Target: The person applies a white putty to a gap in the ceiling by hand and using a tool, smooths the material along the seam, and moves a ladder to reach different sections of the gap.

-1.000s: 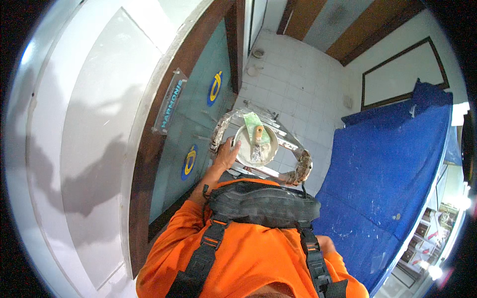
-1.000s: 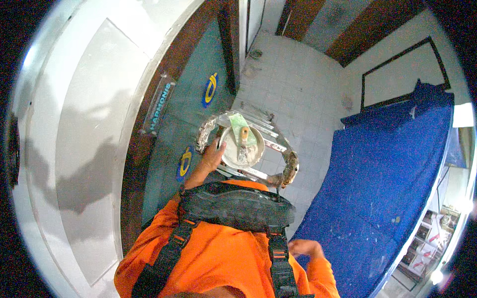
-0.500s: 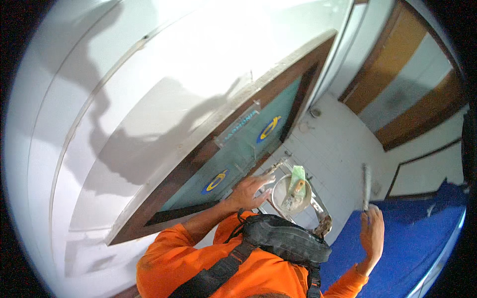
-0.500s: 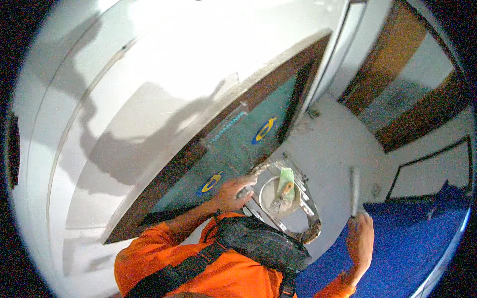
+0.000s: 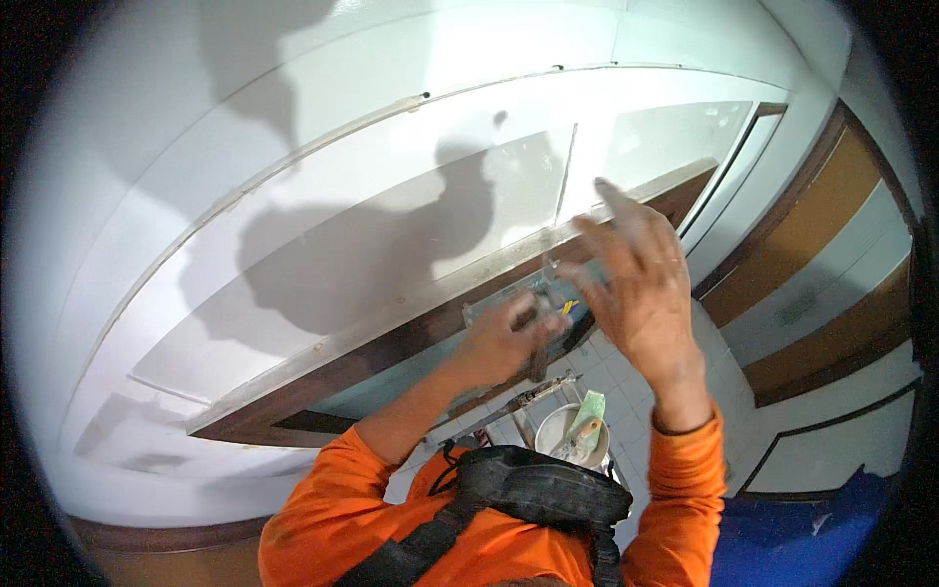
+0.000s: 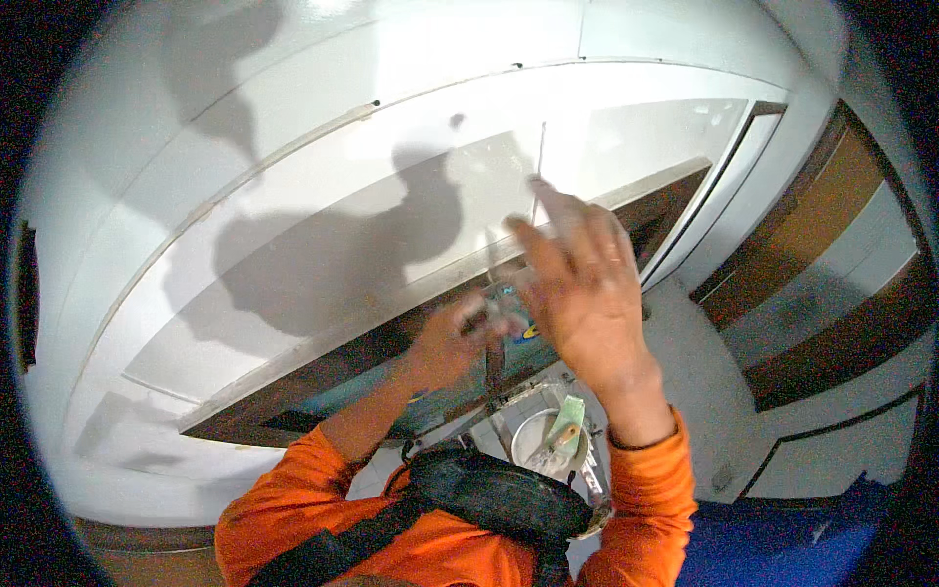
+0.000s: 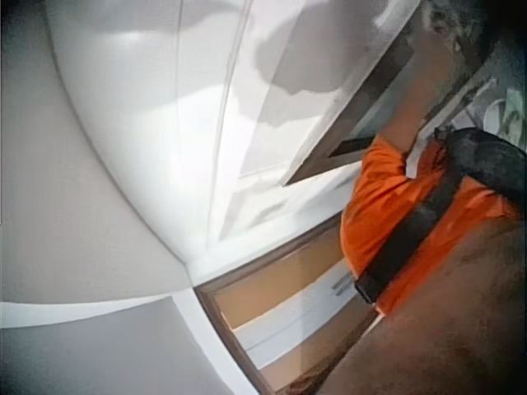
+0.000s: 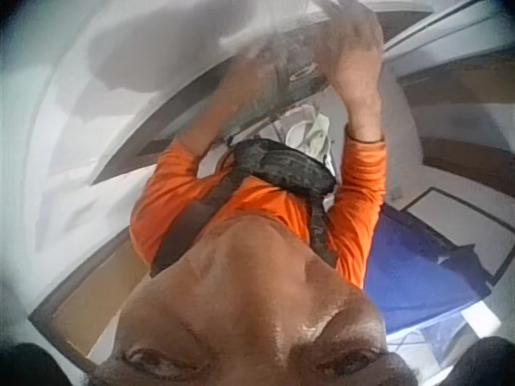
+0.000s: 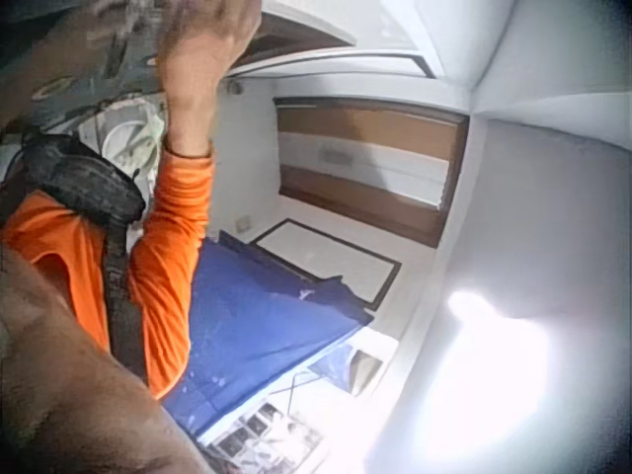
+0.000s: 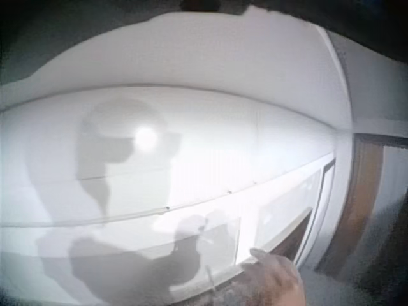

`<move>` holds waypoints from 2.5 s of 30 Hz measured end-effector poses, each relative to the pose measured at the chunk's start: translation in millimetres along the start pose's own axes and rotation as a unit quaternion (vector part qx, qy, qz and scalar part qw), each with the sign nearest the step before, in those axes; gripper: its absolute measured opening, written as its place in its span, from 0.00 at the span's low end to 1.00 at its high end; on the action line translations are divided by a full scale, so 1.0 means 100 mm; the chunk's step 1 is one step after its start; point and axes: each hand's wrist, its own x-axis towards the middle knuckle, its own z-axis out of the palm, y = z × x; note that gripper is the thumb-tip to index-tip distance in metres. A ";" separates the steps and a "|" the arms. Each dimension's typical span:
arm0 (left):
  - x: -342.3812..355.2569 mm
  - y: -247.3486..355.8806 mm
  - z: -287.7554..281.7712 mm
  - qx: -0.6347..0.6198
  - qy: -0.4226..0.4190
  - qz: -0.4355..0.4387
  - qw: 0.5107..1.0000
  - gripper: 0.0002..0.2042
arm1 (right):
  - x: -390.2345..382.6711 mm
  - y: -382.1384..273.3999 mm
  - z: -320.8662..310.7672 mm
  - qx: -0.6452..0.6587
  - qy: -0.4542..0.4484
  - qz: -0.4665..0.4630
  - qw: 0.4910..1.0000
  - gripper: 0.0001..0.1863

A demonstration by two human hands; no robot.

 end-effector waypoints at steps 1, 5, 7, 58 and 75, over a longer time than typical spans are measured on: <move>0.04 -0.02 -0.07 -0.117 0.050 0.040 0.991 0.17 | -0.01 0.01 0.12 0.039 0.054 0.068 0.996 0.18; 0.47 0.17 -0.48 -0.340 0.139 0.064 0.928 0.17 | -0.16 0.04 0.66 0.387 -0.014 0.247 0.888 0.19; 0.65 0.19 -0.57 -0.389 0.147 0.082 0.906 0.16 | -0.14 -0.06 0.86 0.536 -0.096 0.295 0.786 0.21; 1.30 0.72 -1.15 -0.781 0.182 0.141 0.581 0.08 | 0.27 0.20 0.12 0.097 0.231 0.209 0.945 0.17; 1.25 0.79 -1.15 -0.725 0.239 0.116 0.635 0.13 | 0.40 0.93 0.38 0.308 0.210 0.401 0.837 0.20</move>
